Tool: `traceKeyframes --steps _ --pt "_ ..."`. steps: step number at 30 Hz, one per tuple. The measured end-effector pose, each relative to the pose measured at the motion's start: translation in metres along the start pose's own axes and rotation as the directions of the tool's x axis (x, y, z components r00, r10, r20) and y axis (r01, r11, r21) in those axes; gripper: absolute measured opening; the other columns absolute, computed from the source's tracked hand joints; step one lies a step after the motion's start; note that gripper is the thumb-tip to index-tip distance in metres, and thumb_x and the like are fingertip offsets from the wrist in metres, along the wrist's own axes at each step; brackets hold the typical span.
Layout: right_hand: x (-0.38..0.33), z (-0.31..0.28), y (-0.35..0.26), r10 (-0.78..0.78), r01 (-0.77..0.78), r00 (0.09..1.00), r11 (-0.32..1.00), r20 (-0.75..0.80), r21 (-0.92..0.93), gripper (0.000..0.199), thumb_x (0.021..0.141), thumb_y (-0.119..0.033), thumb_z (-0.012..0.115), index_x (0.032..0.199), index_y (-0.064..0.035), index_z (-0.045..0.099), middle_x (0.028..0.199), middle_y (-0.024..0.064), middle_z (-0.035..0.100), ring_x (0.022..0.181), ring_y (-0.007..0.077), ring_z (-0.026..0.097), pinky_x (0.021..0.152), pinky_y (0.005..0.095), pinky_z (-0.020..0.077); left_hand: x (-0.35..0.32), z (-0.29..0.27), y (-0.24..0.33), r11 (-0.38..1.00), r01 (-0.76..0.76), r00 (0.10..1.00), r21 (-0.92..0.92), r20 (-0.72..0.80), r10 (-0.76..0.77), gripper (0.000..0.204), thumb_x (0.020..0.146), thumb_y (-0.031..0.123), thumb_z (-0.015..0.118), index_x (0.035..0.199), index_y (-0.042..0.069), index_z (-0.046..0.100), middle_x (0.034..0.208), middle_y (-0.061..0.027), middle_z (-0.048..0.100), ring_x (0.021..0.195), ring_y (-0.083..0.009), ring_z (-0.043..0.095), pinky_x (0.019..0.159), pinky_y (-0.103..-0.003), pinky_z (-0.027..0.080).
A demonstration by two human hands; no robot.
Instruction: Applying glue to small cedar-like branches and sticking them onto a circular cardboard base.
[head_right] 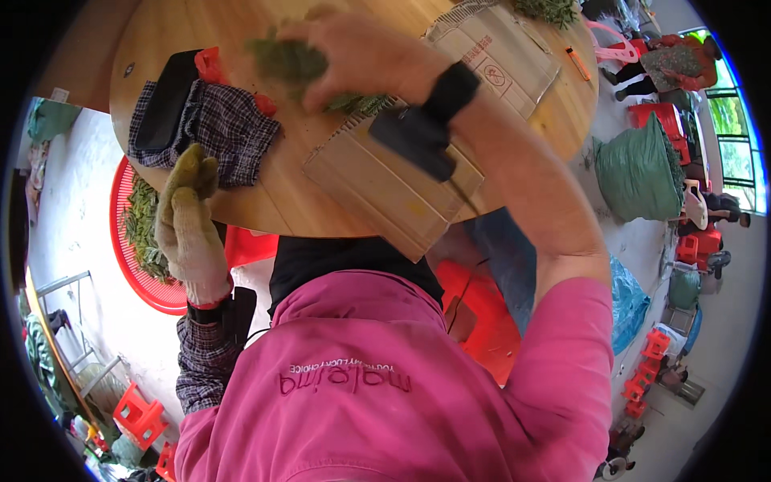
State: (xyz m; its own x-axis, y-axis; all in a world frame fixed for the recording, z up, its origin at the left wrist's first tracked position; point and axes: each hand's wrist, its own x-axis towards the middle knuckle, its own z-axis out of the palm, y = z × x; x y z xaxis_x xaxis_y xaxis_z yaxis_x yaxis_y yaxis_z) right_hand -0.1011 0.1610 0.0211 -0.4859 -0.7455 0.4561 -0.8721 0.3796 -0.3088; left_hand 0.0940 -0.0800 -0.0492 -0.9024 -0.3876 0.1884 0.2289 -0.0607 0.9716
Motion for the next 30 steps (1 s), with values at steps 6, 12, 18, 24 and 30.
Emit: traceKeyframes --steps 6,12,18,24,30 --pt "-0.025 0.032 0.022 0.158 -0.139 0.953 0.986 0.259 -0.089 0.057 0.073 -0.009 0.075 0.129 -0.0109 0.062 0.129 0.0188 0.060 0.118 0.0390 0.060 0.102 0.0415 0.0482 -0.032 -0.017 0.009 0.996 -0.022 0.998 -0.088 0.059 0.027 0.033 0.101 0.006 0.052 0.130 -0.005 0.062 0.134 -0.0160 0.063 0.116 -0.0224 0.064 0.098 -0.033 0.051" --pt "-0.028 0.034 0.050 0.236 -0.221 0.964 0.968 0.122 -0.123 0.049 0.073 -0.005 0.073 0.122 -0.0009 0.065 0.112 0.0172 0.071 0.108 0.0331 0.068 0.097 0.0395 0.0511 -0.060 -0.054 -0.007 0.998 0.053 0.999 0.031 0.007 -0.053 0.030 0.101 0.006 0.054 0.128 -0.004 0.064 0.128 -0.0126 0.066 0.110 -0.0184 0.064 0.095 -0.030 0.050" --pt "0.044 0.007 -0.057 0.417 -0.420 0.903 0.908 0.103 0.000 0.049 0.085 -0.006 0.071 0.133 -0.0015 0.061 0.116 0.0115 0.072 0.107 0.0199 0.068 0.093 0.0300 0.0533 -0.073 -0.115 -0.013 0.976 0.136 0.962 -0.167 -0.213 -0.171 0.031 0.104 0.013 0.052 0.128 -0.003 0.065 0.124 -0.0123 0.067 0.113 -0.0190 0.063 0.098 -0.031 0.052" --pt "0.133 0.062 -0.212 -0.008 -0.033 0.975 0.983 0.224 0.180 0.047 0.081 -0.013 0.079 0.122 0.0022 0.061 0.110 0.0231 0.065 0.102 0.0382 0.064 0.094 0.0415 0.0512 -0.049 -0.171 -0.013 0.669 -0.137 0.943 -0.731 -0.303 -0.138 0.038 0.105 0.030 0.053 0.125 0.000 0.065 0.120 -0.0136 0.069 0.108 -0.0242 0.067 0.093 -0.033 0.056" --pt "0.136 0.193 -0.206 -0.178 0.138 0.960 0.973 0.216 0.187 0.049 0.081 -0.015 0.081 0.122 0.0027 0.061 0.115 0.0243 0.064 0.105 0.0383 0.063 0.095 0.0420 0.0514 -0.041 -0.194 0.004 0.382 -0.130 0.943 -0.915 -0.234 -0.238 0.037 0.104 0.032 0.054 0.122 0.002 0.065 0.121 -0.0143 0.068 0.105 -0.0294 0.067 0.090 -0.035 0.058"
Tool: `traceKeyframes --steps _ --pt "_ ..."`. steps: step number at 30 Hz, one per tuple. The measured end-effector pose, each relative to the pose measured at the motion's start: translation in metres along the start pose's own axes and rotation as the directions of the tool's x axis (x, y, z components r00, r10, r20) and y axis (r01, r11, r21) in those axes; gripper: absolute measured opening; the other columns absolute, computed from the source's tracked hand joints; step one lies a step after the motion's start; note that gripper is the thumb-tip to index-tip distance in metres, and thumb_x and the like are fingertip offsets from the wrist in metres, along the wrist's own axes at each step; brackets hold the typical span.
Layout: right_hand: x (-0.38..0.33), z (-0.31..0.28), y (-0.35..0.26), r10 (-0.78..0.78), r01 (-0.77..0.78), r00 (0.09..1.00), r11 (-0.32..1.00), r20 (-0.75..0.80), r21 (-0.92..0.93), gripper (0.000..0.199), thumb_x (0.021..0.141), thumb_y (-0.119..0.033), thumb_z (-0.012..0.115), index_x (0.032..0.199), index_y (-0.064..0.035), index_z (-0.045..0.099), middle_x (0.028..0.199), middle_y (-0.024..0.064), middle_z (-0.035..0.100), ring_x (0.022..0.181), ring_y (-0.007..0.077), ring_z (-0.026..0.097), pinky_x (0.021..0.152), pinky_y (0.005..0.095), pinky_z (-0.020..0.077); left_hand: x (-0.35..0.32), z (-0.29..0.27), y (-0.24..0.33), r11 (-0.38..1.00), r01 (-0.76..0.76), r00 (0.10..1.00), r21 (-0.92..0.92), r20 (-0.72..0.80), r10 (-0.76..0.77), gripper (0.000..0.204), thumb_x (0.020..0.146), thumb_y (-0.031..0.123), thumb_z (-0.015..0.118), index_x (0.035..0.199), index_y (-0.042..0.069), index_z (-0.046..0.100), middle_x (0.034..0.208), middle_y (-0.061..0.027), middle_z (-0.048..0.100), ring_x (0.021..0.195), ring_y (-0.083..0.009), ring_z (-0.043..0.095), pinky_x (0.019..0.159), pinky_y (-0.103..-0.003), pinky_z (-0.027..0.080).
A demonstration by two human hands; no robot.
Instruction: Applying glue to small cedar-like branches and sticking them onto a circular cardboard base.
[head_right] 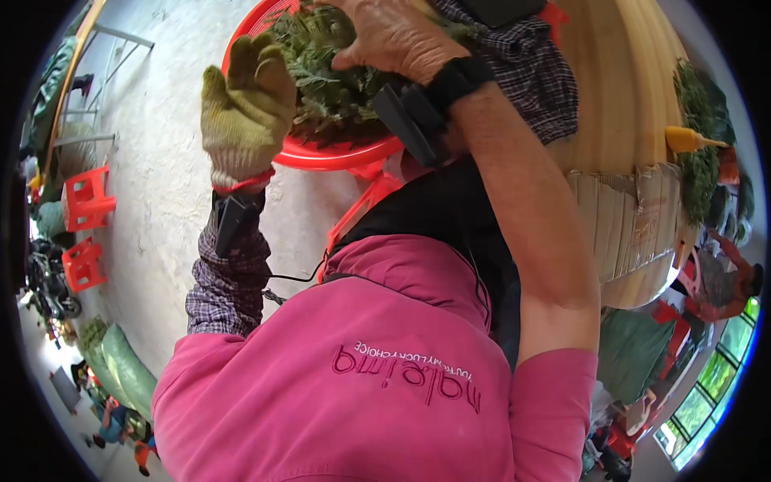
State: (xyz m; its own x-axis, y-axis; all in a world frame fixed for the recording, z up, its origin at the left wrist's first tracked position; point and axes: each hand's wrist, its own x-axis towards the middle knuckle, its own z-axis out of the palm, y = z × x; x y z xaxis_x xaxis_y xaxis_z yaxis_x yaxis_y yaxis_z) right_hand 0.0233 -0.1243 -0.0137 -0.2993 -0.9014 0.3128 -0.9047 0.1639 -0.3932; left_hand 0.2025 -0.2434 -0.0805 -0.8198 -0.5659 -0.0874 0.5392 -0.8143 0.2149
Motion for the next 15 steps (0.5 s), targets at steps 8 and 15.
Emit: traceKeyframes --steps 8,15 --pt "-0.023 0.034 0.011 -0.221 0.218 0.962 0.975 -0.160 -0.036 0.055 0.086 -0.017 0.076 0.134 0.0003 0.054 0.129 0.0196 0.060 0.119 0.0348 0.060 0.100 0.0395 0.0512 0.015 0.012 -0.030 0.943 -0.126 0.984 0.309 -0.083 0.159 0.033 0.106 0.027 0.050 0.122 0.003 0.068 0.120 -0.0113 0.072 0.108 -0.0254 0.068 0.088 -0.036 0.060" --pt "-0.054 0.091 0.042 -0.065 0.059 0.991 0.997 0.117 0.055 0.062 0.079 -0.006 0.079 0.135 -0.0040 0.052 0.143 0.0199 0.049 0.129 0.0364 0.054 0.107 0.0406 0.0493 0.039 0.021 -0.037 0.017 -0.392 0.845 0.920 0.353 0.401 0.027 0.101 0.022 0.059 0.119 0.002 0.065 0.125 -0.0137 0.068 0.105 -0.0313 0.067 0.082 -0.033 0.060"
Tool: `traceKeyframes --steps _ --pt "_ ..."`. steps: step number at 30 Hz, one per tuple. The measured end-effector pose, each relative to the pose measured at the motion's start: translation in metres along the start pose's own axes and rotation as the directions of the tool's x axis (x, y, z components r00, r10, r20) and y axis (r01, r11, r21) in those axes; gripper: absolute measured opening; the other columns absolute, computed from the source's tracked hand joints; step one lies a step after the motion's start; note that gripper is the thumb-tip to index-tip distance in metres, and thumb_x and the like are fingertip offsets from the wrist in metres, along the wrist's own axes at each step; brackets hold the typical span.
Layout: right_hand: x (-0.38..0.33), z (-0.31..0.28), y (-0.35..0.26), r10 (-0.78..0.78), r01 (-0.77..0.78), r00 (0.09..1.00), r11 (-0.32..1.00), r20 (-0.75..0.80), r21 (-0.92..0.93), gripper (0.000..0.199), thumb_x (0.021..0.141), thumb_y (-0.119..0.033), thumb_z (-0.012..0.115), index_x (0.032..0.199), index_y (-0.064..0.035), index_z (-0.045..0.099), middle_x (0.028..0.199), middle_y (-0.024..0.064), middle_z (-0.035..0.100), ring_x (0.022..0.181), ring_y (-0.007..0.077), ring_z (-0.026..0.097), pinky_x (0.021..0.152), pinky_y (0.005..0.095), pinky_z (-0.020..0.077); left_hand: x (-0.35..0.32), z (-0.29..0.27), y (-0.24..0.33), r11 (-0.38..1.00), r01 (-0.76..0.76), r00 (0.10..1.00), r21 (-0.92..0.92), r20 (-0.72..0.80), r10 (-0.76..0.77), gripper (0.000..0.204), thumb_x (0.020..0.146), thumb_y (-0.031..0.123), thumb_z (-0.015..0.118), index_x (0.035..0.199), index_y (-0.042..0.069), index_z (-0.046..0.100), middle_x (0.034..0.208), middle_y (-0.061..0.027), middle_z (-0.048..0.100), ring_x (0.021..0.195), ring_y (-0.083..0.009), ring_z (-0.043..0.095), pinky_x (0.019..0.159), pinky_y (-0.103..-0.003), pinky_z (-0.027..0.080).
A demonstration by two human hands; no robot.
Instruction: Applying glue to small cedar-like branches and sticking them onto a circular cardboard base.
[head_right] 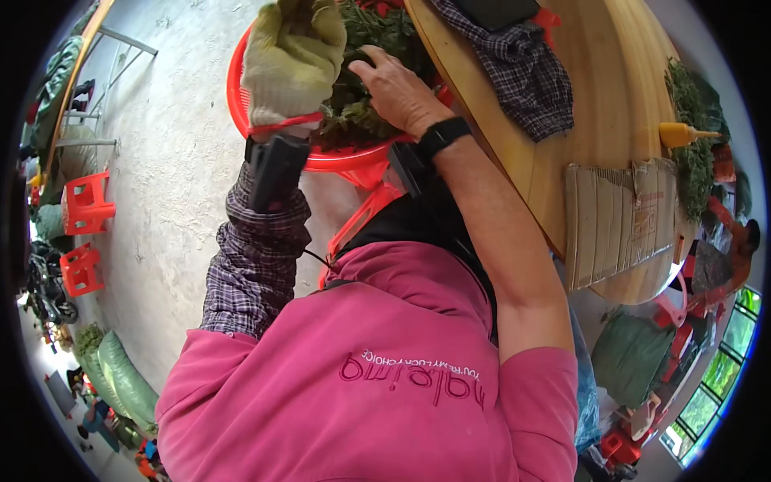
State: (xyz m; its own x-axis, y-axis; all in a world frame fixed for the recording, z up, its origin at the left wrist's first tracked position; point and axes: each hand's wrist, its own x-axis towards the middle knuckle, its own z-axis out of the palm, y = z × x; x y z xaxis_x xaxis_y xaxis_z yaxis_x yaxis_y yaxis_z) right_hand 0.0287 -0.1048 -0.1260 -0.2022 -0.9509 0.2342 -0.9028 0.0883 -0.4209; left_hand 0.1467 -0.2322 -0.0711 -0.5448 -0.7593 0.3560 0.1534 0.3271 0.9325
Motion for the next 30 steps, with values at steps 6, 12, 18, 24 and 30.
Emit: traceKeyframes --steps 6,12,18,24,30 --pt "-0.004 0.016 0.017 0.377 -0.227 0.912 0.795 -0.165 0.563 0.056 0.085 -0.008 0.077 0.137 -0.0054 0.054 0.135 0.0160 0.058 0.123 0.0294 0.060 0.102 0.0383 0.0524 0.005 0.003 0.014 0.704 -0.451 0.863 0.548 0.065 0.501 0.030 0.087 0.007 0.072 0.115 0.001 0.065 0.107 -0.0102 0.071 0.101 -0.0227 0.068 0.082 -0.037 0.057" --pt "-0.007 0.040 -0.004 0.425 -0.122 0.904 0.373 -0.053 0.920 0.044 0.093 -0.013 0.073 0.133 -0.0045 0.058 0.129 0.0128 0.063 0.120 0.0219 0.062 0.097 0.0350 0.0533 -0.032 0.058 0.092 0.820 0.156 0.894 -0.551 0.432 0.120 0.036 0.087 0.008 0.069 0.123 0.004 0.064 0.117 -0.0112 0.071 0.110 -0.0253 0.067 0.086 -0.040 0.057" --pt "-0.002 -0.016 -0.017 0.310 -0.102 0.928 0.746 -0.207 0.658 0.034 0.097 -0.015 0.070 0.128 -0.0031 0.062 0.119 0.0099 0.070 0.113 0.0182 0.065 0.097 0.0318 0.0516 -0.051 0.050 0.107 0.375 0.317 0.875 -0.871 0.421 0.238 0.020 0.089 0.007 0.069 0.109 0.005 0.069 0.102 -0.0115 0.072 0.092 -0.0242 0.068 0.075 -0.038 0.057" --pt "-0.067 -0.095 -0.071 0.261 -0.210 0.960 0.415 0.106 0.885 0.041 0.094 -0.012 0.072 0.131 0.0005 0.060 0.120 0.0094 0.069 0.110 0.0175 0.066 0.094 0.0297 0.0523 -0.029 -0.035 0.123 -0.146 0.523 0.813 -0.840 0.440 0.380 0.006 0.091 0.007 0.068 0.094 0.006 0.073 0.087 -0.0119 0.073 0.074 -0.0231 0.069 0.064 -0.036 0.057" --pt "-0.093 -0.089 -0.105 0.156 -0.124 0.984 0.229 0.089 0.966 0.046 0.093 -0.011 0.073 0.135 0.0003 0.058 0.123 0.0097 0.068 0.113 0.0187 0.066 0.094 0.0311 0.0534 0.026 -0.099 0.131 -0.416 0.652 0.757 -0.634 0.513 0.404 0.010 0.092 0.008 0.067 0.086 0.007 0.075 0.078 -0.0120 0.074 0.064 -0.0226 0.070 0.057 -0.035 0.057"
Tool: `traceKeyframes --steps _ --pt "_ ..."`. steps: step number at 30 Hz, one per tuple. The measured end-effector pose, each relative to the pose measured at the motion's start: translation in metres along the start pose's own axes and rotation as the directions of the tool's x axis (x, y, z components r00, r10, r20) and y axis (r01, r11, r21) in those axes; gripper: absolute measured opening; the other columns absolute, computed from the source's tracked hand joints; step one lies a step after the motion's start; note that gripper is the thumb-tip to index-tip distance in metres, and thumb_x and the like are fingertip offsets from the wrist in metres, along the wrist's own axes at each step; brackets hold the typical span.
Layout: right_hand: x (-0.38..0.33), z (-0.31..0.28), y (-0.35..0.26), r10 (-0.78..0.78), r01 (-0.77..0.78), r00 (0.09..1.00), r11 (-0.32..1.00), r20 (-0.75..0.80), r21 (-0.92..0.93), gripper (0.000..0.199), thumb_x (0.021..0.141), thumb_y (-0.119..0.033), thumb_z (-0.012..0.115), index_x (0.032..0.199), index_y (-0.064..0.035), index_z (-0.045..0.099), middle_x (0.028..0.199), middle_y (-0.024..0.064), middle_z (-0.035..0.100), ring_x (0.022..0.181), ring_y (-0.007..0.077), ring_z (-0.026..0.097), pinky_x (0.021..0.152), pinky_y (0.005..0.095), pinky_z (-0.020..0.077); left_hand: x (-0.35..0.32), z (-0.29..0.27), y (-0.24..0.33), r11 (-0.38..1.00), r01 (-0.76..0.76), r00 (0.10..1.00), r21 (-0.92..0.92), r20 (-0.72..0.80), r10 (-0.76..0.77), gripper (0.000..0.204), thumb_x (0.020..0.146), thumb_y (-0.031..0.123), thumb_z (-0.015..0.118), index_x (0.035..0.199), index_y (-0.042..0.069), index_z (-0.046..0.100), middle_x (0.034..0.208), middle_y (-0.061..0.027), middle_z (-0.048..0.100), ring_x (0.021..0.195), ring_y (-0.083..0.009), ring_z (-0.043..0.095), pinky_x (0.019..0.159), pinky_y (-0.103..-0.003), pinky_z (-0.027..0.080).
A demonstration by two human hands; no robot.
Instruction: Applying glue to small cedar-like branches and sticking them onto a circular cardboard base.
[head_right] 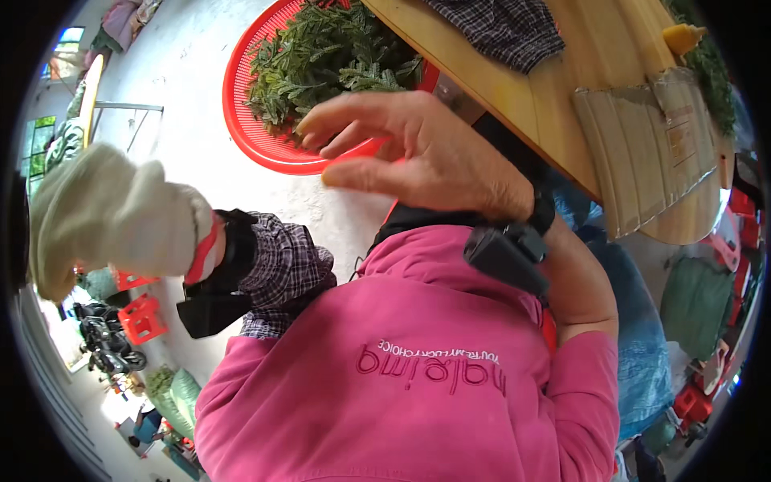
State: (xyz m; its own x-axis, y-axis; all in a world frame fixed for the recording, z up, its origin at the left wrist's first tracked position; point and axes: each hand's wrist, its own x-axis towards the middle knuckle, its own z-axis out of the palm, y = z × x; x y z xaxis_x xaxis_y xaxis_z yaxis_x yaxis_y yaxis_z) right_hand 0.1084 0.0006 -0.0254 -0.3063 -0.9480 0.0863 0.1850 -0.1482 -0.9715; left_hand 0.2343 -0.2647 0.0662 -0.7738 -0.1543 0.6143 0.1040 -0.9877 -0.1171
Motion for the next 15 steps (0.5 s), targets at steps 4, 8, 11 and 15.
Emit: traceKeyframes --steps 4,8,11,15 --pt "0.001 0.029 -0.005 -0.140 0.149 0.988 0.977 0.068 -0.150 0.047 0.093 -0.012 0.073 0.135 -0.0008 0.058 0.123 0.0108 0.068 0.109 0.0198 0.068 0.088 0.0348 0.0569 -0.025 0.004 -0.088 0.991 0.072 0.991 -0.113 -0.102 -0.083 0.013 0.094 0.015 0.064 0.092 0.007 0.075 0.083 -0.0117 0.074 0.069 -0.0239 0.070 0.061 -0.037 0.057" --pt "-0.005 0.036 -0.002 -0.248 0.275 0.950 0.952 0.190 -0.133 0.050 0.090 -0.012 0.075 0.136 -0.0033 0.058 0.124 0.0130 0.068 0.106 0.0228 0.070 0.080 0.0379 0.0590 -0.028 -0.016 -0.134 0.954 0.115 0.970 -0.277 -0.175 -0.168 0.020 0.095 0.023 0.061 0.097 0.008 0.074 0.087 -0.0114 0.074 0.073 -0.0251 0.070 0.064 -0.039 0.057" --pt "-0.008 0.023 0.012 -0.432 0.477 0.879 0.806 0.202 -0.352 0.044 0.089 -0.012 0.075 0.130 -0.0041 0.063 0.116 0.0145 0.070 0.097 0.0244 0.072 0.075 0.0389 0.0589 -0.031 -0.027 -0.141 0.918 0.107 0.960 -0.382 -0.202 -0.196 0.025 0.096 0.028 0.059 0.101 0.009 0.073 0.090 -0.0111 0.074 0.077 -0.0260 0.070 0.066 -0.041 0.057" --pt "-0.017 0.020 0.008 -0.499 0.502 0.852 0.692 0.159 -0.519 0.027 0.089 -0.009 0.074 0.116 -0.0040 0.068 0.105 0.0153 0.071 0.093 0.0309 0.071 0.076 0.0344 0.0598 -0.038 -0.024 -0.149 0.855 0.075 0.956 -0.514 -0.208 -0.209 0.033 0.098 0.036 0.055 0.106 0.009 0.073 0.095 -0.0108 0.074 0.082 -0.0273 0.070 0.069 -0.043 0.057"
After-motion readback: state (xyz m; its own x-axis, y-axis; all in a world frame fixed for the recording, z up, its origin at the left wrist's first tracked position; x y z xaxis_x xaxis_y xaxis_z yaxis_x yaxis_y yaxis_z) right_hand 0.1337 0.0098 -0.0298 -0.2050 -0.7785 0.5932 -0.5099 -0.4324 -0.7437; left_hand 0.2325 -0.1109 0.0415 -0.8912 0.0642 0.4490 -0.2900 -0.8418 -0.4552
